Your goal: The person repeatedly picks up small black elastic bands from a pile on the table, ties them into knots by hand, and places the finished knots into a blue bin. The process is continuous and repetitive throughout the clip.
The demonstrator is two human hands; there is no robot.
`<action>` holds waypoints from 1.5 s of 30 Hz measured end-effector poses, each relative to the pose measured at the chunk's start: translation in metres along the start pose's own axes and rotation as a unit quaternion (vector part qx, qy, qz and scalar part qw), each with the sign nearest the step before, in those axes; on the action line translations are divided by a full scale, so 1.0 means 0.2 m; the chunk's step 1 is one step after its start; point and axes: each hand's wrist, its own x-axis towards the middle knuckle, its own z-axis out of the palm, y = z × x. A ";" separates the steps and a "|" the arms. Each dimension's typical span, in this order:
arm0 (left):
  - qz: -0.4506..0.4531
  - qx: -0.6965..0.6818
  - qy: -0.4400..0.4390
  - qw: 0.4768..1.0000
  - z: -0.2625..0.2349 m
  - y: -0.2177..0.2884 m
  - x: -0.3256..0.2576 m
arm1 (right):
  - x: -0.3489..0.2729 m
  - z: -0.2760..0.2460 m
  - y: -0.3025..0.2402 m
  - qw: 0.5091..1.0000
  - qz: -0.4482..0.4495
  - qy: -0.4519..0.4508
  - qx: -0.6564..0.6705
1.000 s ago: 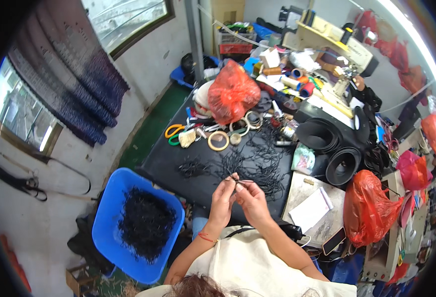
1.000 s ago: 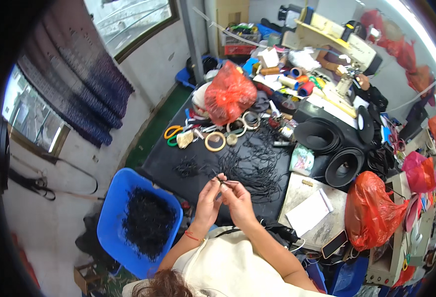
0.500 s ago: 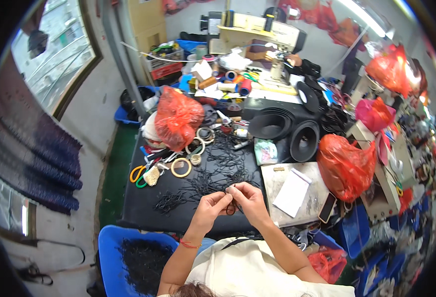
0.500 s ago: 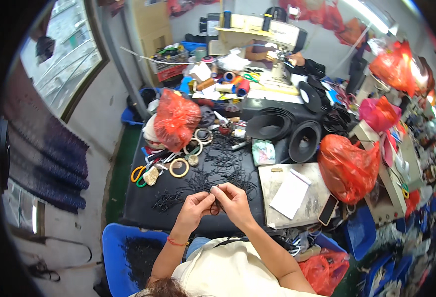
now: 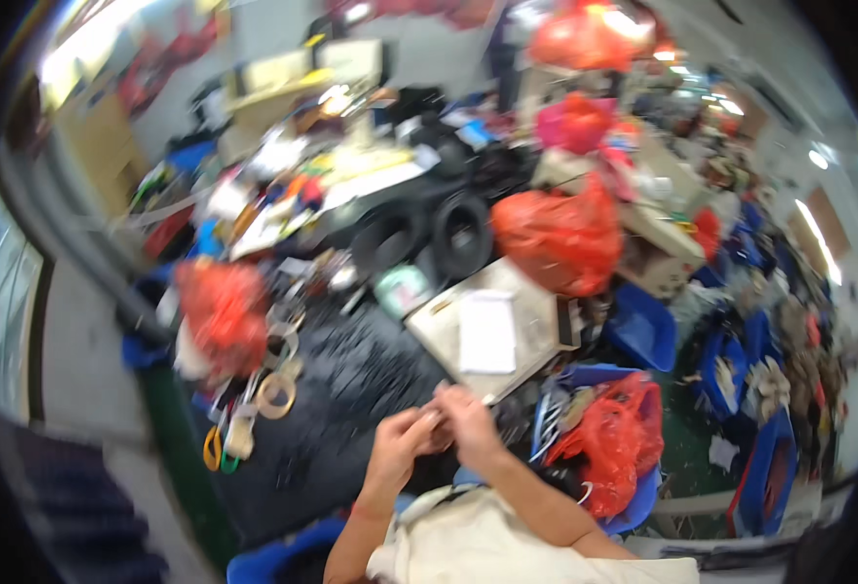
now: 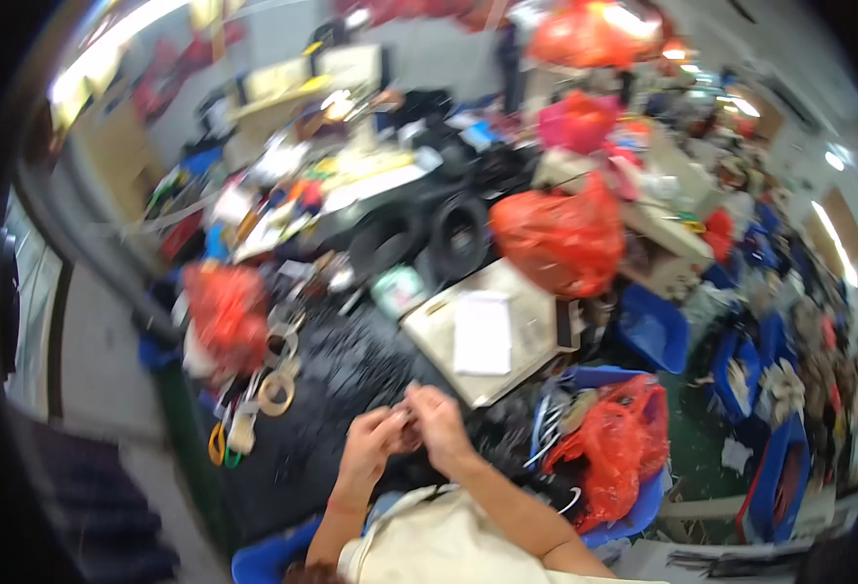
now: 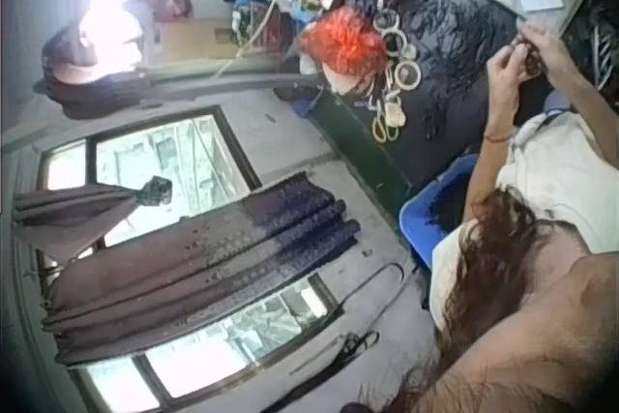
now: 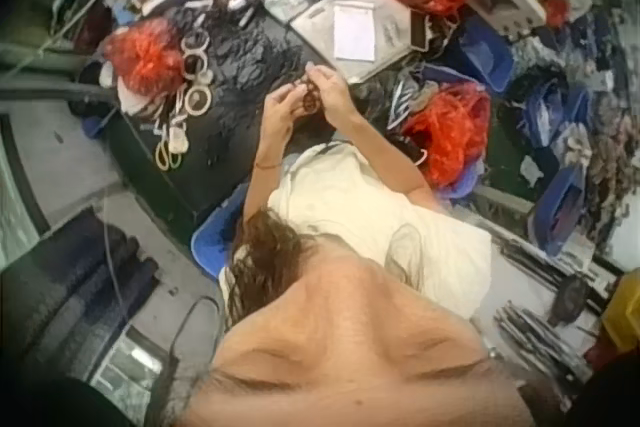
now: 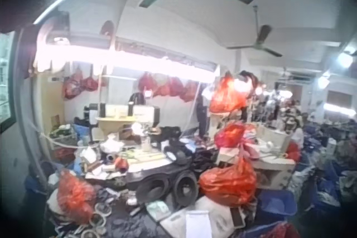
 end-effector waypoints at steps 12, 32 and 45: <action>-0.006 -0.105 0.020 0.994 0.38 -0.38 0.40 | 0.03 -0.60 -0.07 0.994 -0.049 -0.001 0.096; -0.079 0.266 -0.154 0.948 0.61 -0.17 0.50 | 0.02 -0.77 -0.22 0.934 -0.231 0.177 -0.209; 0.045 0.389 -0.136 0.910 0.47 -0.05 0.31 | 0.02 -0.50 -0.08 0.890 -0.245 0.276 -0.267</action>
